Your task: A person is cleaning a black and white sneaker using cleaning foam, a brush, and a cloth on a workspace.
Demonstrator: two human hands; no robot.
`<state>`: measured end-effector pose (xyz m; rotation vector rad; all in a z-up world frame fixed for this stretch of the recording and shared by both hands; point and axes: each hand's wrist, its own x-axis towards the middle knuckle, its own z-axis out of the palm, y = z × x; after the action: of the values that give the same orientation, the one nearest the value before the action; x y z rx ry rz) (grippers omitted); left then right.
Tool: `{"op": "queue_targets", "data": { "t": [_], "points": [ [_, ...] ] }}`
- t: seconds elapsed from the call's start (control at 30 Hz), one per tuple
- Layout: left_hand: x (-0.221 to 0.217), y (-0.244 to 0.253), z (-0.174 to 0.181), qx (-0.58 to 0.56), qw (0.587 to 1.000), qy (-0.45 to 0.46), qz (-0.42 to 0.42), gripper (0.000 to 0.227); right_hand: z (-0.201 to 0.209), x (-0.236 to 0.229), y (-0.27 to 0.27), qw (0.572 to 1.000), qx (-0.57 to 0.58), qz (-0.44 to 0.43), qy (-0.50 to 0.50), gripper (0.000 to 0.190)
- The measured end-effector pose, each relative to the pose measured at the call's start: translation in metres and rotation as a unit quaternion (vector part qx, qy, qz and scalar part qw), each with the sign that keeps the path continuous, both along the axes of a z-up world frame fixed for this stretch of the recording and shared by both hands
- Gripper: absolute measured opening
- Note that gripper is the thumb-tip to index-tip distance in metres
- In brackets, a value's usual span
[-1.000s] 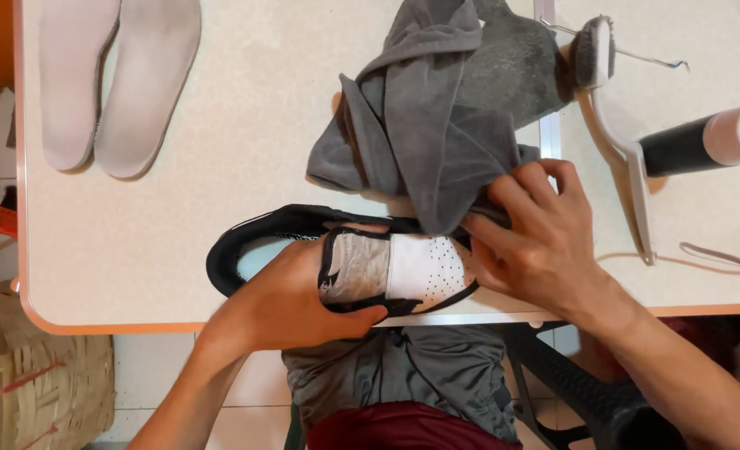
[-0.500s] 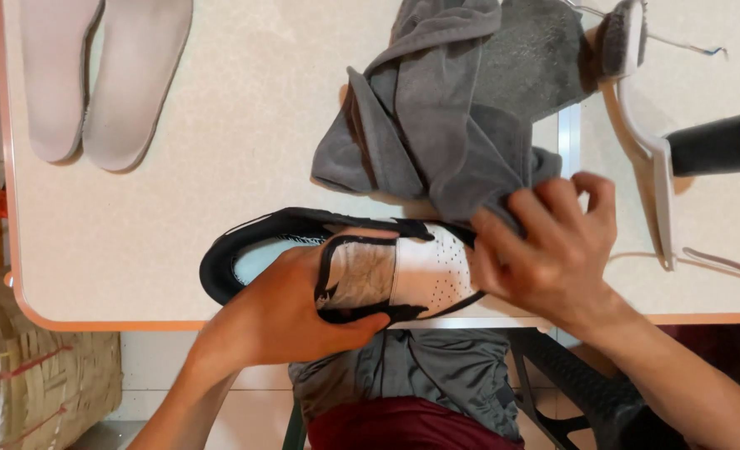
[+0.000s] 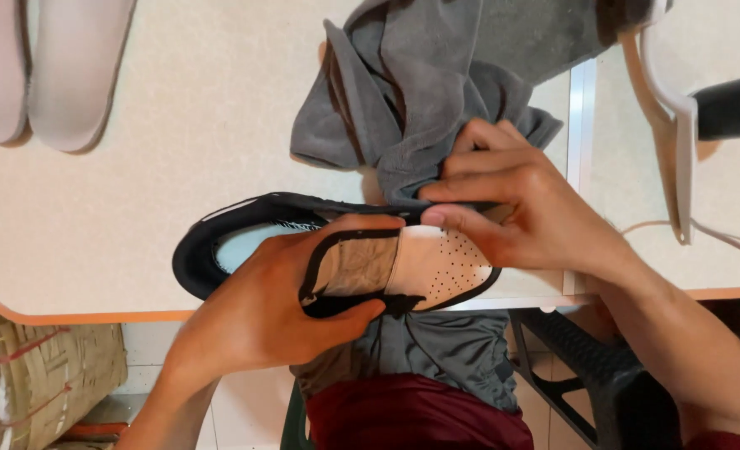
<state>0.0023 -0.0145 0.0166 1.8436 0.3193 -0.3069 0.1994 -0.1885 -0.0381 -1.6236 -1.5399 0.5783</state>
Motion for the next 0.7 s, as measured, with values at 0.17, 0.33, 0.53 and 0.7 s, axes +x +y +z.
{"op": "queue_targets", "data": {
  "t": [0.17,0.33,0.53,0.7],
  "points": [
    [0.004,-0.001,0.000,0.016,1.000,0.010,0.011,0.042,0.002,0.001,0.000,0.998,-0.034,-0.019,0.057,0.017],
    [0.003,-0.003,-0.002,0.052,0.997,0.032,0.044,0.043,0.001,-0.001,0.000,0.997,-0.027,-0.021,0.069,0.018],
    [-0.004,-0.002,-0.014,0.082,0.992,-0.091,0.037,0.045,-0.004,-0.005,-0.005,0.996,-0.022,-0.057,0.064,0.013],
    [-0.006,-0.005,-0.013,0.095,0.990,-0.096,0.048,0.048,-0.005,-0.012,-0.007,0.996,0.014,-0.083,0.043,0.012]
  ]
}}
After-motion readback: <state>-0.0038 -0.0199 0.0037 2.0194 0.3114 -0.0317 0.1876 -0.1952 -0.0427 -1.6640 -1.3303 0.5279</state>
